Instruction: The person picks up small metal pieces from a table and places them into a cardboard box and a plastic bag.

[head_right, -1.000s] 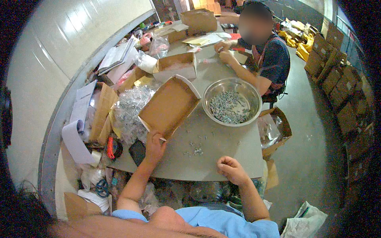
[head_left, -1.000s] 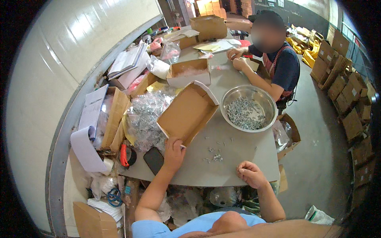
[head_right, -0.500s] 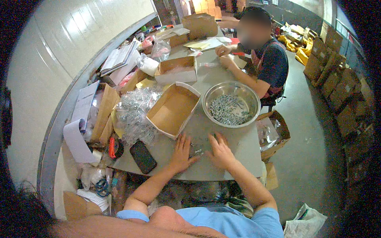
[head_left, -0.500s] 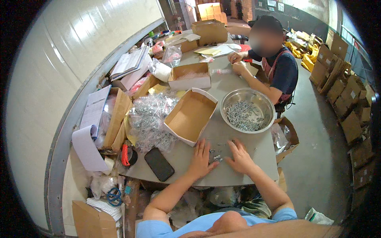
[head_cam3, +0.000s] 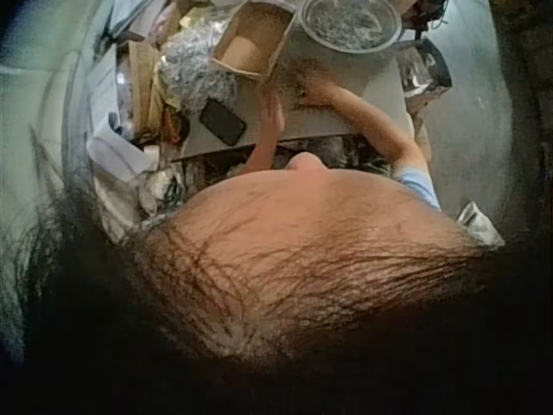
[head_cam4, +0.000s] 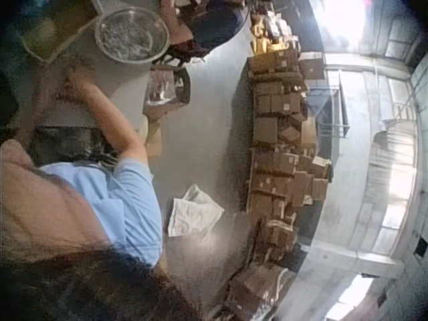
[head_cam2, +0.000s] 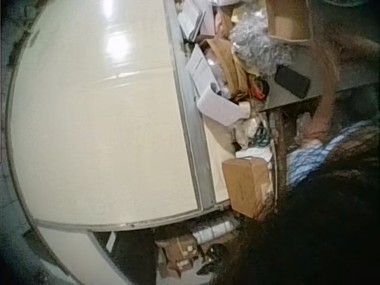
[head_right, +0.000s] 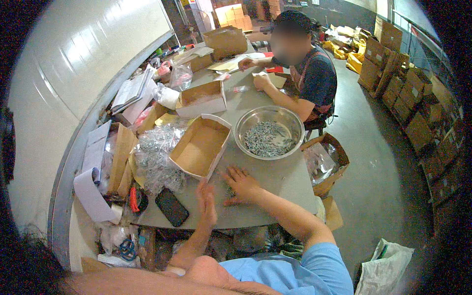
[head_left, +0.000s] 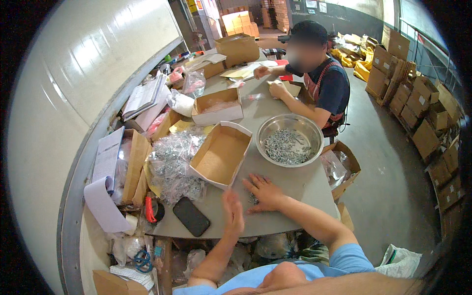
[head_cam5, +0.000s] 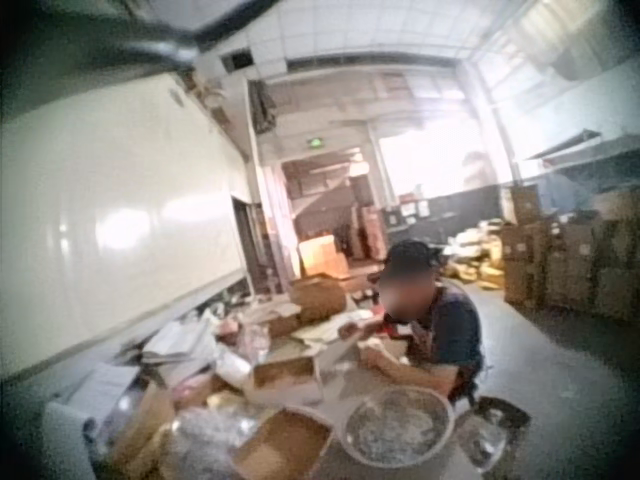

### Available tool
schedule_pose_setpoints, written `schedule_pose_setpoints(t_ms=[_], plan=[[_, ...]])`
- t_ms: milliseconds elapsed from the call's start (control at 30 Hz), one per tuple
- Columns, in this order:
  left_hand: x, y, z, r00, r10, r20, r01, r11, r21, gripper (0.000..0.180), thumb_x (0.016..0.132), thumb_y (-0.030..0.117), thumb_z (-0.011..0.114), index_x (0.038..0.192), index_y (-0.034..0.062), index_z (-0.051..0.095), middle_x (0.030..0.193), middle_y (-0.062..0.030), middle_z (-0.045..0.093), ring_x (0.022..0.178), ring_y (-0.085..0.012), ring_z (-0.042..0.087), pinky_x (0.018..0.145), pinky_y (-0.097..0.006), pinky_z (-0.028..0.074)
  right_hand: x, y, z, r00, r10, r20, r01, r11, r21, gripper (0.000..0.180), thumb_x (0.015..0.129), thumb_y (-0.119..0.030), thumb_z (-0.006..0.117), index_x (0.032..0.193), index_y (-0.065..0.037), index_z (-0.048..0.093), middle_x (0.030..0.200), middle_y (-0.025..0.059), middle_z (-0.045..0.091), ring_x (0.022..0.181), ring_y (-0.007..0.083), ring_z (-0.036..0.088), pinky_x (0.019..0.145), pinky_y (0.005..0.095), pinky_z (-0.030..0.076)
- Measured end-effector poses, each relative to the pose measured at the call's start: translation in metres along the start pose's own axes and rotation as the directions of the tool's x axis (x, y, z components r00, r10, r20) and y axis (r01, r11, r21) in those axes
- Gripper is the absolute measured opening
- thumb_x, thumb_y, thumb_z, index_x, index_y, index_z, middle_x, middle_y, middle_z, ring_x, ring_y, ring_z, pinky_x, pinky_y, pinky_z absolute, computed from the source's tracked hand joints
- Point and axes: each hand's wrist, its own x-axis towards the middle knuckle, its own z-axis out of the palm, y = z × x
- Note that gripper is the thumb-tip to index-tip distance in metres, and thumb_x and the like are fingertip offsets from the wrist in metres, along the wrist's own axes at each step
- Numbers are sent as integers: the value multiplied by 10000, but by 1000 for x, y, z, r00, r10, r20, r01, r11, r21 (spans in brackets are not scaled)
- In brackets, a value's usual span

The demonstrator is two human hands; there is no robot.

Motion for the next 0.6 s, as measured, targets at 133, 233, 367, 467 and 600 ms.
schedule_pose_setpoints(t_ms=[133,233,367,467,600], plan=[[-87,33,-30,778,-371,506,627,514,-586,326,969,237,366,1159,-4,476,1093,-140,568,1041,-216,522,879,-339,431,4,0,12,978,-207,-27,208,976,58,738,736,-454,661,1305,-61,402,1391,210,323,1269,376,325,1057,439,273],[-136,4,-37,429,-738,521,878,204,-434,349,950,264,405,1156,-2,495,1123,-167,560,1082,-258,516,909,-374,431,2,0,29,947,-311,-82,321,927,192,446,788,-313,644,1132,-40,566,1276,176,474,1228,351,394,1015,442,331],[-163,-29,-28,502,-747,435,611,-50,-790,388,920,294,450,1175,4,491,1152,-168,552,1108,-294,508,936,-409,425,-13,-30,32,948,-307,-84,318,906,280,255,818,-153,580,1038,-30,619,1188,156,543,1171,324,459,980,411,383],[-133,-18,-11,573,-671,471,561,-97,-822,379,909,309,459,1149,19,507,1125,-149,562,1096,-298,514,928,-411,428,-34,-50,45,960,-256,-110,277,917,285,259,777,-85,573,1022,-12,622,1161,159,558,1149,320,478,974,400,392],[-127,-53,-13,660,-550,512,460,-243,-854,326,903,308,456,1090,51,529,1074,-113,576,1045,-254,547,901,-394,442,-57,-78,61,940,-299,-162,336,891,306,306,708,-38,584,1008,14,617,1143,160,565,1128,322,493,962,399,403]])
